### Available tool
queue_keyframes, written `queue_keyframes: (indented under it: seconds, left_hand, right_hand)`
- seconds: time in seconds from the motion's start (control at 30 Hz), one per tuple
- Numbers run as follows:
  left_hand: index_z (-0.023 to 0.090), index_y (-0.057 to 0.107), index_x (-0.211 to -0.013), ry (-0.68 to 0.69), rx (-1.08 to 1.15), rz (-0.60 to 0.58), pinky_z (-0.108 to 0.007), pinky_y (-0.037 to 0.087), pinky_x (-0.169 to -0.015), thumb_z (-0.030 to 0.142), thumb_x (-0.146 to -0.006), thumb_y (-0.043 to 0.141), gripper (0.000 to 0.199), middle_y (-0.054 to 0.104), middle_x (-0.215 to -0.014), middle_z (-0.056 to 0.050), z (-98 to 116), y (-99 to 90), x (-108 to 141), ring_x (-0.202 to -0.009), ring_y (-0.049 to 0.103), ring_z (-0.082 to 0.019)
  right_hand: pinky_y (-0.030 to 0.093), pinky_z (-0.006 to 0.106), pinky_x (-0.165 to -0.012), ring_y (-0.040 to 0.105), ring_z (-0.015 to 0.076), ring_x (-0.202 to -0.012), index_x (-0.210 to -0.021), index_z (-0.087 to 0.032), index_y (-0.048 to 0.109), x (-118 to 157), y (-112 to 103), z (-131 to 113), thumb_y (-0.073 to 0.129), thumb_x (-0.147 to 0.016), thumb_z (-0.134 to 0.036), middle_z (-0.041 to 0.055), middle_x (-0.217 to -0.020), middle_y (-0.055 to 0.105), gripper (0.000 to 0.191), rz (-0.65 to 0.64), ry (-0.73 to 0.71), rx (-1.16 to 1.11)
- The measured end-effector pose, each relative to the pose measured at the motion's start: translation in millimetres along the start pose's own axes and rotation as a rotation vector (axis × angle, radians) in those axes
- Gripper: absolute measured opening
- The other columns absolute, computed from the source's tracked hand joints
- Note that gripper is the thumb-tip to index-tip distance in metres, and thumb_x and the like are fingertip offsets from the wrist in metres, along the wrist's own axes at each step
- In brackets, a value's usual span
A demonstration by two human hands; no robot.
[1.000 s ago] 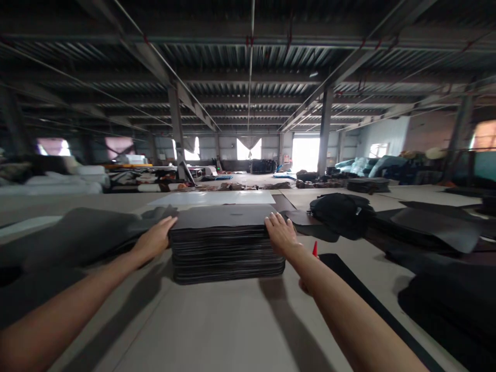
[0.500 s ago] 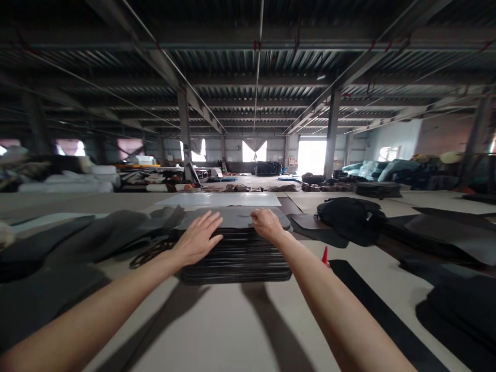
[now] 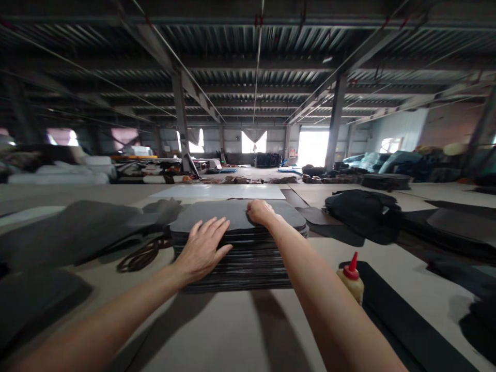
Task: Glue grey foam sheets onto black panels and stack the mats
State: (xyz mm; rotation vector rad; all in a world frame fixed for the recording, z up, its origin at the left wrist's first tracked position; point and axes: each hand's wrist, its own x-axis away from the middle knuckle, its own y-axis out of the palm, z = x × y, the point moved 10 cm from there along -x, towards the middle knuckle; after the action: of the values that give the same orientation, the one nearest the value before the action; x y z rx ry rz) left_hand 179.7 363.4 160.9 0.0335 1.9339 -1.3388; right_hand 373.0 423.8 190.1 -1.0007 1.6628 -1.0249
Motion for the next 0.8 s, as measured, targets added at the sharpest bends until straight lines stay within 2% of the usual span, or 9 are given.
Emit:
queue_keyframes:
  seconds: [0.13,0.27,0.37,0.47,0.53,0.6,0.67,0.73,0.8]
  left_hand:
    - [0.021,0.041,-0.148,-0.01,-0.013,0.017,-0.059,0.026,-0.117,0.044,-0.098,0.051,0.056,0.044,-0.154,-0.007,0,-0.5,1,-0.142,0.037,-0.031]
    - [0.021,0.041,-0.147,-0.016,-0.021,0.008,-0.059,0.027,-0.117,0.044,-0.097,0.052,0.056,0.045,-0.153,-0.007,1,0.0,0,-0.141,0.038,-0.031]
    - [0.021,0.042,-0.147,-0.019,-0.029,0.017,-0.059,0.027,-0.117,0.044,-0.097,0.053,0.055,0.046,-0.152,-0.006,1,-0.5,0,-0.14,0.039,-0.03]
    - [0.021,0.042,-0.147,-0.013,-0.037,0.027,-0.058,0.025,-0.118,0.044,-0.096,0.054,0.057,0.046,-0.152,-0.007,2,-0.3,1,-0.14,0.038,-0.031]
    - [0.02,0.041,-0.148,-0.004,-0.042,0.023,-0.058,0.024,-0.118,0.044,-0.095,0.056,0.06,0.045,-0.153,-0.008,2,-0.1,1,-0.141,0.037,-0.031]
    - [0.018,0.038,-0.149,0.002,-0.039,-0.002,-0.059,0.023,-0.119,0.044,-0.094,0.057,0.064,0.043,-0.155,-0.009,2,0.5,0,-0.143,0.035,-0.032]
    - [0.016,0.035,-0.151,0.008,-0.03,-0.036,-0.06,0.023,-0.119,0.042,-0.094,0.056,0.066,0.039,-0.156,-0.011,2,-0.1,1,-0.144,0.033,-0.033]
    - [0.014,0.033,-0.151,0.018,-0.029,-0.046,-0.06,0.023,-0.119,0.037,-0.093,0.055,0.066,0.036,-0.158,-0.012,4,-5.0,4,-0.146,0.03,-0.033]
    - [0.014,0.033,-0.151,0.042,-0.04,-0.021,-0.06,0.021,-0.12,0.032,-0.092,0.053,0.065,0.035,-0.159,-0.012,10,-14.1,11,-0.147,0.028,-0.032]
  right_hand:
    - [0.052,0.038,-0.089,0.066,0.0203,-0.093,-0.094,-0.015,0.071,-7,5,5,0.068,-0.093,-0.028,0.0048,-0.093,0.071,0.014,-0.028,0.036,-0.083]
    - [0.051,0.036,-0.086,0.064,0.0191,-0.089,-0.085,-0.013,0.068,-4,-6,12,0.068,-0.088,-0.017,0.0038,-0.086,0.069,0.004,0.085,0.067,-0.259]
    - [0.05,0.03,-0.078,0.063,0.0187,-0.09,-0.092,-0.013,0.065,10,-29,22,0.056,-0.091,-0.016,0.0058,-0.092,0.068,0.01,0.256,0.115,-0.458]
    - [0.048,0.024,-0.068,0.064,0.0147,-0.084,-0.106,-0.015,0.06,44,-49,28,0.044,-0.094,-0.021,0.0058,-0.099,0.068,0.02,0.341,0.124,-0.677]
    - [0.047,0.021,-0.063,0.063,0.012,-0.075,-0.111,-0.017,0.058,82,-57,28,0.046,-0.093,-0.026,0.0037,-0.097,0.069,0.023,0.324,0.094,-0.791]
    - [0.046,0.021,-0.059,0.06,0.0108,-0.065,-0.109,-0.018,0.06,134,-59,26,0.054,-0.089,-0.033,0.002,-0.088,0.068,0.025,0.227,0.05,-0.865]
    - [0.044,0.02,-0.056,0.056,0.0102,-0.06,-0.101,-0.016,0.066,195,-47,14,0.061,-0.086,-0.038,0.002,-0.079,0.065,0.027,-0.024,-0.021,-0.908]
    - [0.045,0.021,-0.058,0.056,0.011,-0.063,-0.098,-0.015,0.069,267,-32,9,0.062,-0.087,-0.038,0.0033,-0.08,0.065,0.026,-0.297,-0.02,-0.844]
    - [0.046,0.021,-0.062,0.058,0.0123,-0.067,-0.097,-0.015,0.07,340,-25,9,0.061,-0.09,-0.035,0.0039,-0.081,0.065,0.024,-0.489,-0.014,-0.775]
